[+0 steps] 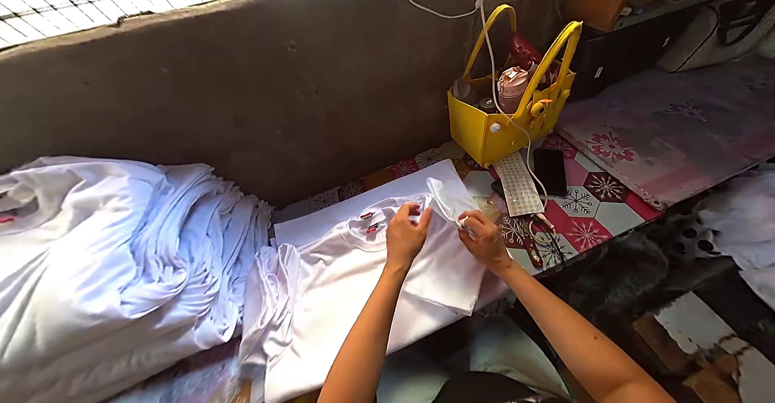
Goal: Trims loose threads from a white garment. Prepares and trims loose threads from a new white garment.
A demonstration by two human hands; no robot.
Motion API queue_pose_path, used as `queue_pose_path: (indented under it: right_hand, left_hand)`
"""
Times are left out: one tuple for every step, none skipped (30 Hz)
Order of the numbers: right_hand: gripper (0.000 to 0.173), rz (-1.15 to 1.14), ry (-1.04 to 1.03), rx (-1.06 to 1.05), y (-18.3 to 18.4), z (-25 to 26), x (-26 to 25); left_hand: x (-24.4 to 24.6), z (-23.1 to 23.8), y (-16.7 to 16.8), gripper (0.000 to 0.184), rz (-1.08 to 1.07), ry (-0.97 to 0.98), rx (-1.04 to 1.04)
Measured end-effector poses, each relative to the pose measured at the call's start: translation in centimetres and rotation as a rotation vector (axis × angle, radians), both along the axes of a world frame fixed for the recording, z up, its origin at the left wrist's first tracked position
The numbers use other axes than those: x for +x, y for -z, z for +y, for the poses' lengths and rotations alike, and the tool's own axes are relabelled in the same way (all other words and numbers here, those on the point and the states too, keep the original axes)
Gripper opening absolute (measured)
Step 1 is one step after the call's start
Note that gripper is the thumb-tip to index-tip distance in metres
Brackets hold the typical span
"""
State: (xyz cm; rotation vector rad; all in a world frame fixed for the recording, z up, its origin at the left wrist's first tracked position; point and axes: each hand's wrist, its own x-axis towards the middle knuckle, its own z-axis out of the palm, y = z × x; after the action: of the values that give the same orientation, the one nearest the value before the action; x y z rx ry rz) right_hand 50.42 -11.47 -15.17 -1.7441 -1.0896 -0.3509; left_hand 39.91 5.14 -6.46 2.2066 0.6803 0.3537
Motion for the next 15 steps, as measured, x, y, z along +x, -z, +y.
queue_pose_path:
  right_hand:
    - [0.009, -0.049, -0.034, 0.008, 0.2, 0.0, -0.4]
    - [0.008, -0.092, -0.063, 0.016, 0.1, -0.1, -0.7]
    - [0.008, -0.133, -0.078, 0.018, -0.1, -0.3, -1.0]
    - [0.008, -0.178, -0.072, 0.008, -0.5, -0.5, -1.2]
    - [0.012, -0.218, -0.053, -0.02, -1.2, -0.9, -1.3]
    - [0.019, -0.237, -0.029, -0.074, -2.1, -1.4, -1.3]
    - [0.028, -0.239, -0.003, -0.143, -3.3, -1.8, -1.4]
    - [0.033, -0.229, 0.023, -0.21, -4.4, -2.3, -1.5]
    - [0.034, -0.208, 0.044, -0.273, -5.5, -2.7, -1.7]
    - [0.034, -0.193, 0.066, -0.317, -6.4, -3.1, -1.9]
    - [0.034, -0.2, 0.093, -0.335, -7.1, -3.5, -2.1]
    - [0.031, -0.229, 0.128, -0.338, -7.6, -3.8, -2.2]
    - [0.025, -0.259, 0.162, -0.363, -8.1, -4.2, -2.2]
    - [0.019, -0.273, 0.195, -0.422, -8.6, -4.7, -2.4]
    - [0.016, -0.263, 0.215, -0.497, -9.1, -5.2, -2.5]
  left_hand:
    - [1.9, 0.5, 0.1, 0.052, 0.068, 0.01, -0.061]
    - [3.7, 1.0, 0.6, 0.053, 0.1, 0.018, -0.119]
    - [5.0, 1.5, 1.3, 0.047, 0.089, 0.023, -0.165]
    - [5.8, 1.8, 1.8, 0.037, 0.044, 0.025, -0.185]
    - [6.2, 1.6, 1.7, 0.029, -0.017, 0.033, -0.196]
    - [6.3, 1.2, 1.1, 0.022, -0.088, 0.048, -0.201]
    - [6.3, 0.4, 0.0, 0.018, -0.156, 0.061, -0.191]
    - [6.0, -0.5, -1.3, 0.015, -0.206, 0.08, -0.143]
    - [5.8, -1.5, -2.5, 0.015, -0.247, 0.101, -0.056]
    - [5.5, -2.4, -3.4, 0.015, -0.296, 0.127, 0.052]
    - [5.3, -3.1, -4.0, 0.015, -0.348, 0.152, 0.166]
    - [5.1, -3.6, -4.4, 0.015, -0.39, 0.169, 0.269]
    - [5.0, -3.9, -4.7, 0.016, -0.417, 0.173, 0.342]
    - [4.9, -4.0, -4.8, 0.017, -0.427, 0.163, 0.378]
    - [4.7, -4.0, -4.8, 0.02, -0.43, 0.148, 0.387]
